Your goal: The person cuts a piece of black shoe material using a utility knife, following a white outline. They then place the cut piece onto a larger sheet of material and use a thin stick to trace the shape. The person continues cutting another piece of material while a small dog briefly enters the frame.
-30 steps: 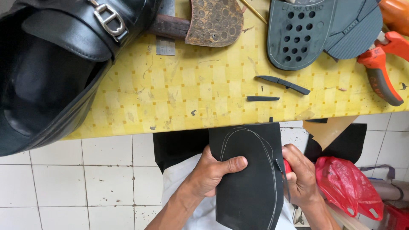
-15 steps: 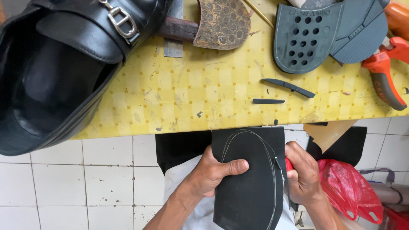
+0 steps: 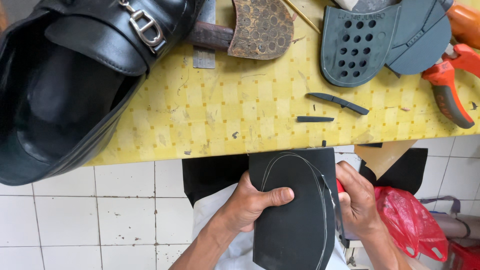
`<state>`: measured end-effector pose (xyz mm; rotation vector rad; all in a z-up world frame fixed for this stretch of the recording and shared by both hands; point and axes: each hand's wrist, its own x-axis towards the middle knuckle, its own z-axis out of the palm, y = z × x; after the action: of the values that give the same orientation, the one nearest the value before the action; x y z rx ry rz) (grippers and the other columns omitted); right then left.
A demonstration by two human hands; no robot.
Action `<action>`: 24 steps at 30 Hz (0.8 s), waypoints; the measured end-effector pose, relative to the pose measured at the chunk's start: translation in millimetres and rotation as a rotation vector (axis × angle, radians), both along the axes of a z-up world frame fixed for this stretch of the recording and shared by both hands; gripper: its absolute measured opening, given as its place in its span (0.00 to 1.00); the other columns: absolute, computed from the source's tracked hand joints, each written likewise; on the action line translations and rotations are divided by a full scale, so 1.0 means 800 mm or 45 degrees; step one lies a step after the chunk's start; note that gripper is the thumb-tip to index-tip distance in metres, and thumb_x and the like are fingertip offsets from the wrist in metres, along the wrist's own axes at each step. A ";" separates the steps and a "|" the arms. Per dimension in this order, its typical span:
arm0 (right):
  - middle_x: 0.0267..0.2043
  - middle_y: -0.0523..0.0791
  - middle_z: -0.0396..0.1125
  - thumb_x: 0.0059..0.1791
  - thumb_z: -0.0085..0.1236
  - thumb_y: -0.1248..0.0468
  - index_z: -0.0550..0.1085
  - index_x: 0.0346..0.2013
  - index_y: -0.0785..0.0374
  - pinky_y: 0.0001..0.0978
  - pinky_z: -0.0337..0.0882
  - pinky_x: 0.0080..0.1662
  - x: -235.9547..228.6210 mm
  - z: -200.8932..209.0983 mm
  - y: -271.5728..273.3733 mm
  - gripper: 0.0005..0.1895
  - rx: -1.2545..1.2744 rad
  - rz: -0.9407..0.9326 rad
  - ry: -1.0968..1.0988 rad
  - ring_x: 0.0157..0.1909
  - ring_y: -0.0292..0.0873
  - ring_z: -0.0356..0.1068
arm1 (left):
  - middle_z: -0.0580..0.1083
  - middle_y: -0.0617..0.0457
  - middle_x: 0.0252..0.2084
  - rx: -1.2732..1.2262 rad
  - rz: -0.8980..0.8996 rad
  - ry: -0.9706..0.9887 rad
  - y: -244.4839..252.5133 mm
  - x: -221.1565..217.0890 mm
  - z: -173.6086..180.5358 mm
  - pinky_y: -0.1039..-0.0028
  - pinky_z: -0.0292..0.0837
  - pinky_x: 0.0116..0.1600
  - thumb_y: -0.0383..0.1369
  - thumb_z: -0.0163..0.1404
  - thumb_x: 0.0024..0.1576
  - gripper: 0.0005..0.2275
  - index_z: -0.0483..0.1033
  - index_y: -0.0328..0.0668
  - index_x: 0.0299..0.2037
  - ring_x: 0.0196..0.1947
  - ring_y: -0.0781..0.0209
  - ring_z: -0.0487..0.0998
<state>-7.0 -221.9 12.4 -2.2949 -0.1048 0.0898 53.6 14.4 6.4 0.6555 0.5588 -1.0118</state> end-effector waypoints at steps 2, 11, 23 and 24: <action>0.30 0.44 0.59 0.58 0.25 0.40 0.72 0.50 0.67 0.33 0.62 0.33 0.005 -0.001 -0.002 0.36 0.010 0.030 -0.023 0.30 0.40 0.61 | 0.81 0.43 0.43 -0.003 0.000 -0.013 0.001 0.001 -0.001 0.58 0.83 0.49 0.31 0.67 0.41 0.23 0.78 0.31 0.48 0.45 0.50 0.83; 0.40 0.47 0.70 0.58 0.29 0.45 0.70 0.60 0.68 0.33 0.71 0.39 0.008 -0.012 -0.020 0.33 0.003 0.104 0.066 0.39 0.41 0.72 | 0.81 0.41 0.46 0.031 -0.022 0.022 0.004 0.009 -0.004 0.57 0.83 0.52 0.29 0.67 0.39 0.26 0.77 0.30 0.50 0.47 0.49 0.82; 0.43 0.49 0.71 0.58 0.28 0.43 0.72 0.53 0.69 0.36 0.71 0.43 0.025 -0.027 -0.029 0.34 0.079 0.219 0.038 0.42 0.46 0.74 | 0.79 0.43 0.50 -0.105 -0.035 -0.050 0.010 0.003 -0.033 0.60 0.80 0.54 0.30 0.68 0.39 0.30 0.74 0.35 0.54 0.50 0.52 0.81; 0.41 0.48 0.71 0.58 0.28 0.43 0.73 0.52 0.68 0.35 0.72 0.42 0.024 -0.031 -0.030 0.34 0.085 0.214 0.043 0.40 0.44 0.74 | 0.79 0.44 0.50 -0.100 -0.075 -0.065 0.012 0.007 -0.030 0.60 0.80 0.55 0.31 0.68 0.39 0.30 0.74 0.36 0.55 0.50 0.52 0.80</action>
<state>12.0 -246.2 -12.0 -2.2136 -0.2795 0.2085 59.3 24.0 -17.5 0.6291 0.4552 -1.0642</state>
